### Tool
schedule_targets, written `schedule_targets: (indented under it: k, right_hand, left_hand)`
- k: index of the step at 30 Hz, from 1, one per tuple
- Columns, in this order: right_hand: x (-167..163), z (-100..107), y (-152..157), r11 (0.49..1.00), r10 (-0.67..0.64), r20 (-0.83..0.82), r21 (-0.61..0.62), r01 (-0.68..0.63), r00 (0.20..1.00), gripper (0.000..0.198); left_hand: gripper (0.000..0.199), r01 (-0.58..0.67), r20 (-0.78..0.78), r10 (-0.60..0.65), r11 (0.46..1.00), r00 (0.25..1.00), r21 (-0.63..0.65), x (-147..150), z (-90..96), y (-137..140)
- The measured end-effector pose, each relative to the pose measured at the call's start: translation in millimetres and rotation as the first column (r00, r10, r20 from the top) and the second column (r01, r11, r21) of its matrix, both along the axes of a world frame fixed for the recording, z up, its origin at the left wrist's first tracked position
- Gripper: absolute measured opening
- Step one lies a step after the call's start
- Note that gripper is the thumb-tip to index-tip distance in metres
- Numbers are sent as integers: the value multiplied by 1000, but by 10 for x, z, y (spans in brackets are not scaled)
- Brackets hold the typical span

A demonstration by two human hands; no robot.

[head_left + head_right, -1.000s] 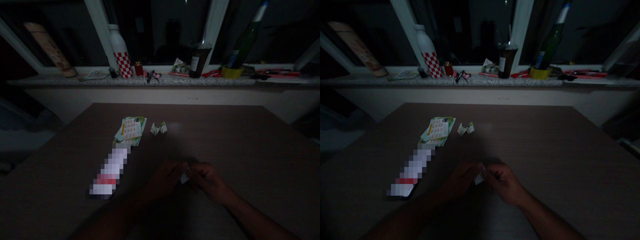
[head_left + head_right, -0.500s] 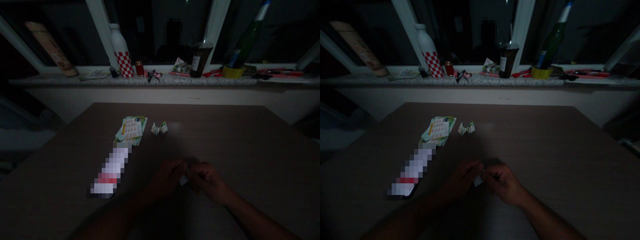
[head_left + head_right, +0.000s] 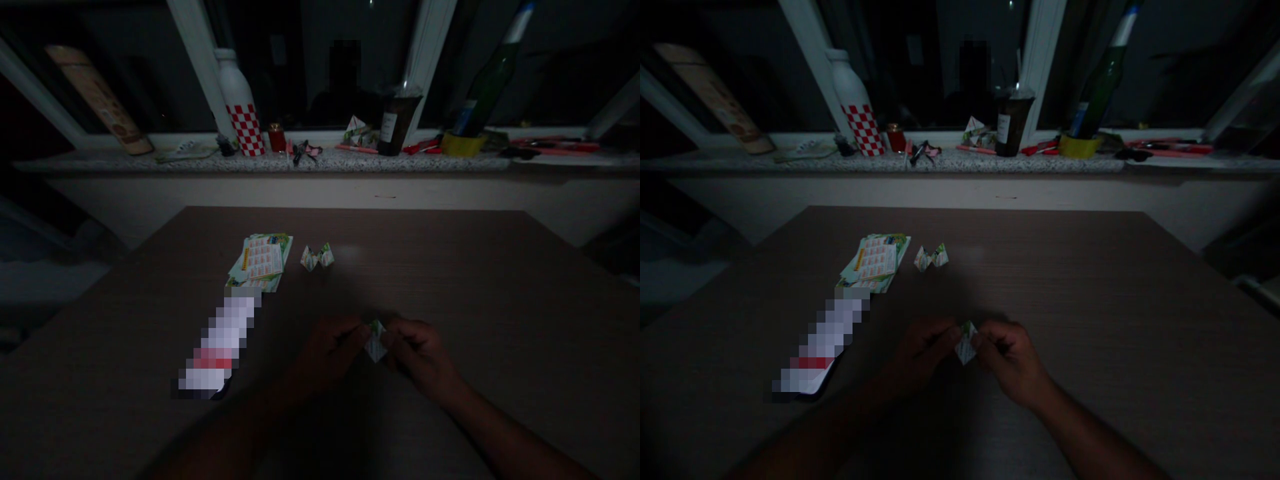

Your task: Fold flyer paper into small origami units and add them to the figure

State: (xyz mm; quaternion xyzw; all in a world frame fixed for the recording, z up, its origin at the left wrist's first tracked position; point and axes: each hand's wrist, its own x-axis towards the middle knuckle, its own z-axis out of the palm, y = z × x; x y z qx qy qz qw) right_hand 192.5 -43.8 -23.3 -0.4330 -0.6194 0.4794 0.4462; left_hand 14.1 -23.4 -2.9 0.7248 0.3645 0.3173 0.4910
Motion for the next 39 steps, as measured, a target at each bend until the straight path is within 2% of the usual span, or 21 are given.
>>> schedule_targets:
  k: [3, 9, 16, 19, 25, 39]
  right_hand:
    - [-16, 10, -5, 1000, -12, 22, -7, 12, 1000, 47]
    - [-11, 49, -28, 999, 22, 79, -25, -20, 997, 46]
    - [-5, 52, -18, 997, 73, 92, -43, -69, 993, 47]
    - [-13, 15, -13, 996, 81, 38, -51, -79, 996, 45]
    - [-22, 38, 1, 996, 83, 4, -29, -83, 997, 45]
    - [-6, 37, 8, 999, -22, -17, -25, 22, 1000, 27]
  left_hand:
    - [39, 32, -29, -31, 998, 999, 47, 9, -3, -3]
    - [40, 48, -18, -48, 998, 999, 33, 22, -30, -14]
    - [34, 19, 50, -13, 994, 999, -104, 36, -51, -30]
    - [29, 17, 95, -7, 994, 995, -108, 47, -34, -33]
    - [25, -74, 178, 101, 985, 979, -154, 42, -45, -16]
    - [21, -213, 164, 244, 959, 956, -184, 57, -30, -7]
